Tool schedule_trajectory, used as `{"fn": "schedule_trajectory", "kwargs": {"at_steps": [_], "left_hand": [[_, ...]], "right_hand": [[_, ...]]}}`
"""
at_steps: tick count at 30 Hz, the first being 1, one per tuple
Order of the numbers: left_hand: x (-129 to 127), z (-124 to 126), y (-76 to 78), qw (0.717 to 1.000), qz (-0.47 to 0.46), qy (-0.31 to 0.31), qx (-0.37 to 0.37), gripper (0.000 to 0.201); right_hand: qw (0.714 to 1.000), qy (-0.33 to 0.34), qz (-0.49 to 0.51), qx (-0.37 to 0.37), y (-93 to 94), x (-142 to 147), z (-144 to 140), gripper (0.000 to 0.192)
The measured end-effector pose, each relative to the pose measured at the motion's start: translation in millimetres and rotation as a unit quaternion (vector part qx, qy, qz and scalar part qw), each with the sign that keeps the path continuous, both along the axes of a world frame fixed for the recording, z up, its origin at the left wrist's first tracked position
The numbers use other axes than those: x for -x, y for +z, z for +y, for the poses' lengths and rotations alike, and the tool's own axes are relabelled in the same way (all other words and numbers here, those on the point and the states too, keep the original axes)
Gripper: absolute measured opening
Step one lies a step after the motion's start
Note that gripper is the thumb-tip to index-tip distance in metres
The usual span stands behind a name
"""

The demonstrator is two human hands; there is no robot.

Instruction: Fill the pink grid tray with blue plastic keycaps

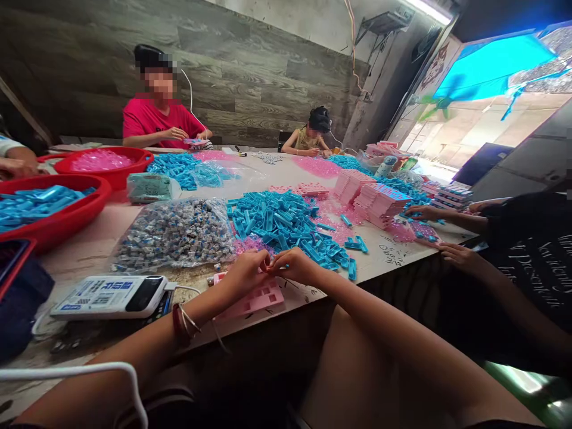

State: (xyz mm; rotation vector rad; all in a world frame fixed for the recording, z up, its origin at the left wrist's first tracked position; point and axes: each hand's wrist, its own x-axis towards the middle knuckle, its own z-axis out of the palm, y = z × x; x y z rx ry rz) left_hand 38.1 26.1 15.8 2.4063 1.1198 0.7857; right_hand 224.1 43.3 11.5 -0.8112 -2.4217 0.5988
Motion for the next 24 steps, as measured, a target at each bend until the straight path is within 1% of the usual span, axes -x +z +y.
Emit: {"fn": "schedule_trajectory", "kwargs": {"at_steps": [4, 6, 8, 11, 13, 15, 17, 20, 22, 24], "left_hand": [[1, -1, -3.2, 1.0, 0.0, 0.002, 0.0, 0.01], [2, 0, -3.8, 1.0, -0.001, 0.002, 0.003, 0.01], [6, 2, -1.2, 1.0, 0.003, -0.009, 0.008, 0.012], [18, 5, 10.4, 0.999, 0.014, -0.032, 0.009, 0.019], [32, 6, 20.9, 0.999, 0.034, -0.034, 0.0, 0.018], [49, 6, 29.6, 0.997, 0.067, -0.033, -0.006, 0.013], [65, 4, 33.8, 0.994, 0.1, -0.034, 0.0, 0.012], [84, 1, 31.4, 0.989, 0.138, -0.039, 0.03, 0.017], [91, -1, 27.0, 0.984, 0.166, -0.041, 0.055, 0.02], [93, -2, 22.8, 0.981, 0.178, -0.036, 0.074, 0.022]], "right_hand": [[0.999, 0.0, 0.04, 0.008, -3.4, 0, -3, 0.011], [0.999, 0.005, 0.044, 0.003, -0.8, 0, -6, 0.012], [0.999, 0.007, 0.031, 0.002, 4.7, 0, -9, 0.016], [0.999, -0.022, 0.034, 0.025, 14.1, 0, -12, 0.024], [0.997, -0.044, 0.049, 0.044, 17.9, 0, -13, 0.025], [0.995, -0.061, 0.05, 0.059, 18.9, 0, -12, 0.018], [0.993, -0.086, 0.043, 0.067, 18.3, 1, -10, 0.012], [0.989, -0.125, 0.045, 0.067, 17.2, 8, -8, 0.011], [0.991, -0.115, 0.048, 0.044, 17.7, 16, -9, 0.01], [0.996, -0.082, 0.046, -0.008, 19.2, 27, -12, 0.009]]}}
